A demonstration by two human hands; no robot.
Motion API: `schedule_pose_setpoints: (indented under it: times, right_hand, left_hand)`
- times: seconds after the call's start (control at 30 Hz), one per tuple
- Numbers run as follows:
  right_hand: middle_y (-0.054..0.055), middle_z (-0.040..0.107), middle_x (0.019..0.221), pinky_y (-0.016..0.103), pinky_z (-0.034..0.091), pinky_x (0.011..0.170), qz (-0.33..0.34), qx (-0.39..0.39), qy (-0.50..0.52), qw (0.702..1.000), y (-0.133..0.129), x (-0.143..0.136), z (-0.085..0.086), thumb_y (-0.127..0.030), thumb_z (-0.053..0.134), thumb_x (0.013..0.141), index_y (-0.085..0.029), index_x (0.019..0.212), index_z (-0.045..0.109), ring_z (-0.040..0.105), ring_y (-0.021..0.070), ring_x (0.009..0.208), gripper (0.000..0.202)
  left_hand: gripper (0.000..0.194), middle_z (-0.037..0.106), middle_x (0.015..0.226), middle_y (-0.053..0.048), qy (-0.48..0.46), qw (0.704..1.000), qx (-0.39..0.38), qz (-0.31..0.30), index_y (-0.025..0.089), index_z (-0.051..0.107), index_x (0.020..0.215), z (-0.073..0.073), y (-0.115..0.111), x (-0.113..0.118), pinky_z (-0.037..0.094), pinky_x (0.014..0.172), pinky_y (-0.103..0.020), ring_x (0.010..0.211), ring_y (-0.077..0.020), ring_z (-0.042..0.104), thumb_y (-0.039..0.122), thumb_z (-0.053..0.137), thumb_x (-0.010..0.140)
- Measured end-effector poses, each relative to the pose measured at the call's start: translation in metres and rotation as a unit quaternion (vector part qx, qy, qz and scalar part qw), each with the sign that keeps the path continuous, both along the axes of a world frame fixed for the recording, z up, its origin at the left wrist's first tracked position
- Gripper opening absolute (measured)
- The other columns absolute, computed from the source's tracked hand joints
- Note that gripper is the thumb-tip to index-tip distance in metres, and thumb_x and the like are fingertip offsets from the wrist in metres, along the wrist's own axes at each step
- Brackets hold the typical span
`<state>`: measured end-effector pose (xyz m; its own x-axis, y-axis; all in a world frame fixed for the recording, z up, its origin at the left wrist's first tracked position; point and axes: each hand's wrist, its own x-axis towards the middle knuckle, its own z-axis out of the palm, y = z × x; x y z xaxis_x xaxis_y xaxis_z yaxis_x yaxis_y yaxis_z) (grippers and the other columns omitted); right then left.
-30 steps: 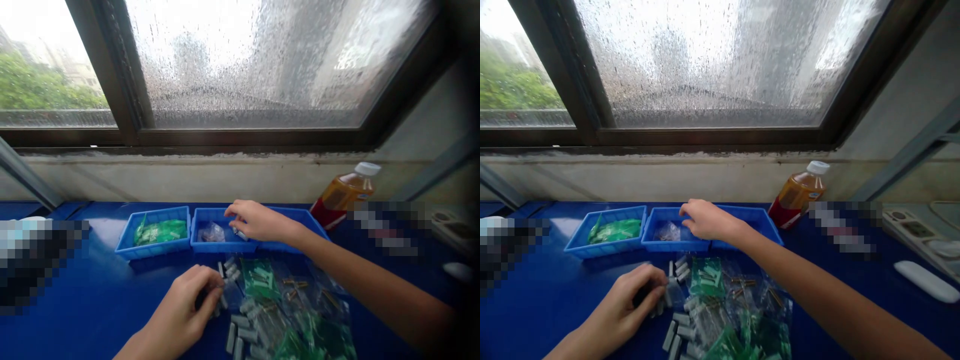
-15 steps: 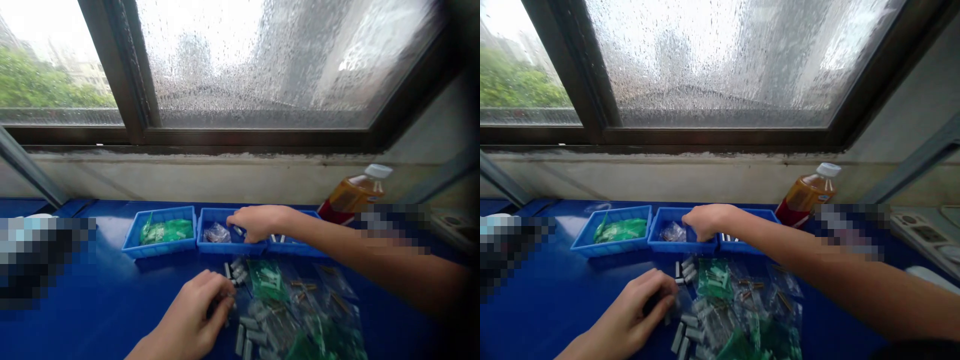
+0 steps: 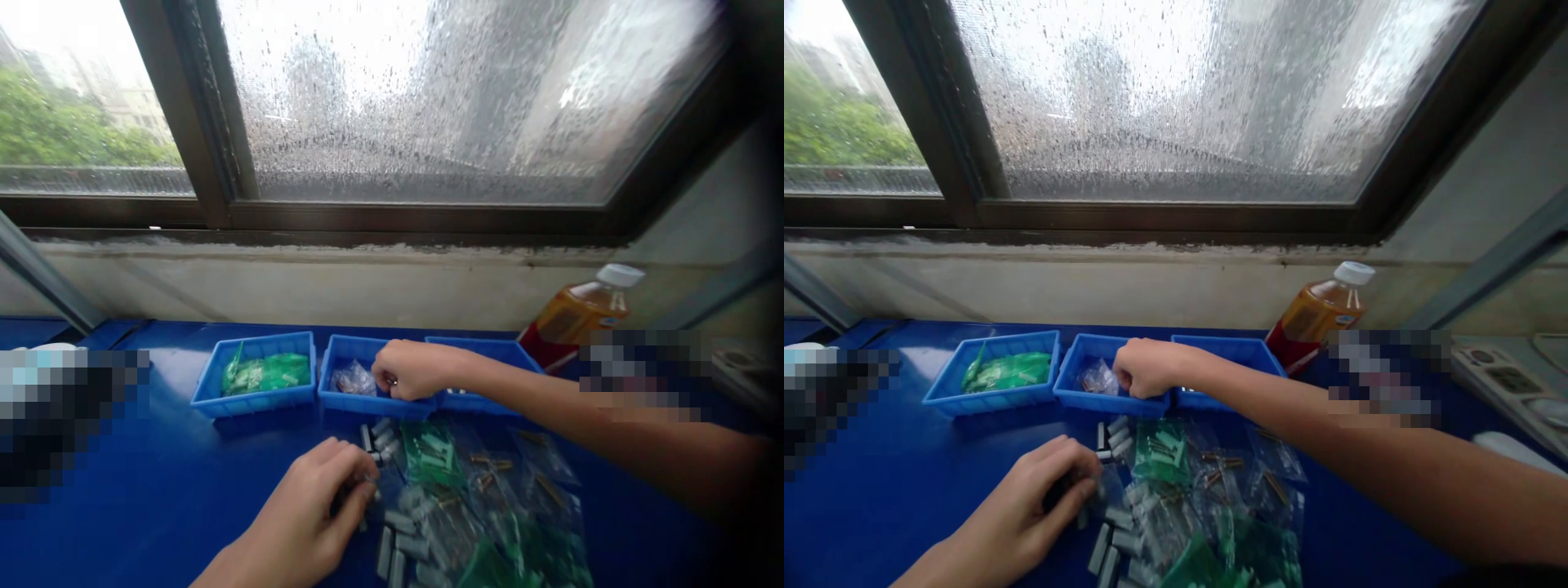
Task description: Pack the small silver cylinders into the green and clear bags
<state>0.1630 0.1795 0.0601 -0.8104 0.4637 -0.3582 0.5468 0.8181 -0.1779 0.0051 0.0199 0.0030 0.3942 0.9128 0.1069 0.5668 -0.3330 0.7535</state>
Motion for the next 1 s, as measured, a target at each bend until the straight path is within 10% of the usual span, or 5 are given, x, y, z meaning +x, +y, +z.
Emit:
schedule_pose_setpoints:
  times: [0.33, 0.6, 1.0]
  right_hand:
    - [0.003, 0.060, 0.076, 0.022, 0.041, 0.063, -0.169, 0.076, 0.259, 0.948, -0.014, 0.063, 0.038, -0.017, 0.048, 0.068, -0.017, 0.071, 0.062, 0.053, 0.0125, 0.067, 0.014]
    - [0.010, 0.060, 0.097, 0.035, 0.043, 0.081, -0.228, 0.179, 0.176, 0.941, -0.033, 0.149, -0.014, -0.031, 0.047, 0.082, -0.018, 0.092, 0.061, 0.056, 0.0218, 0.089, 0.022]
    - [0.008, 0.062, 0.080, 0.035, 0.040, 0.074, -0.127, 0.361, 0.172, 0.908, -0.096, 0.155, -0.061, -0.006, 0.046, 0.079, -0.015, 0.084, 0.064, 0.054, 0.0207, 0.077, 0.021]
  left_hand:
    - [0.013, 0.058, 0.078, -0.004, 0.003, 1.000, -0.006, -0.003, 0.019, 0.052, 0.086, -0.001, 0.000, 0.000, 0.040, 0.064, -0.023, 0.073, -0.0144, 0.053, 0.022, 0.040, 0.088]
    - [0.016, 0.058, 0.079, -0.003, 0.014, 1.000, -0.025, -0.002, 0.020, 0.052, 0.086, -0.006, 0.002, 0.000, 0.040, 0.065, -0.023, 0.074, -0.0138, 0.053, 0.026, 0.038, 0.090]
    - [0.013, 0.057, 0.078, -0.002, 0.021, 1.000, -0.009, 0.006, 0.020, 0.052, 0.089, -0.011, 0.005, -0.001, 0.041, 0.062, -0.021, 0.069, -0.0119, 0.053, 0.027, 0.041, 0.089]
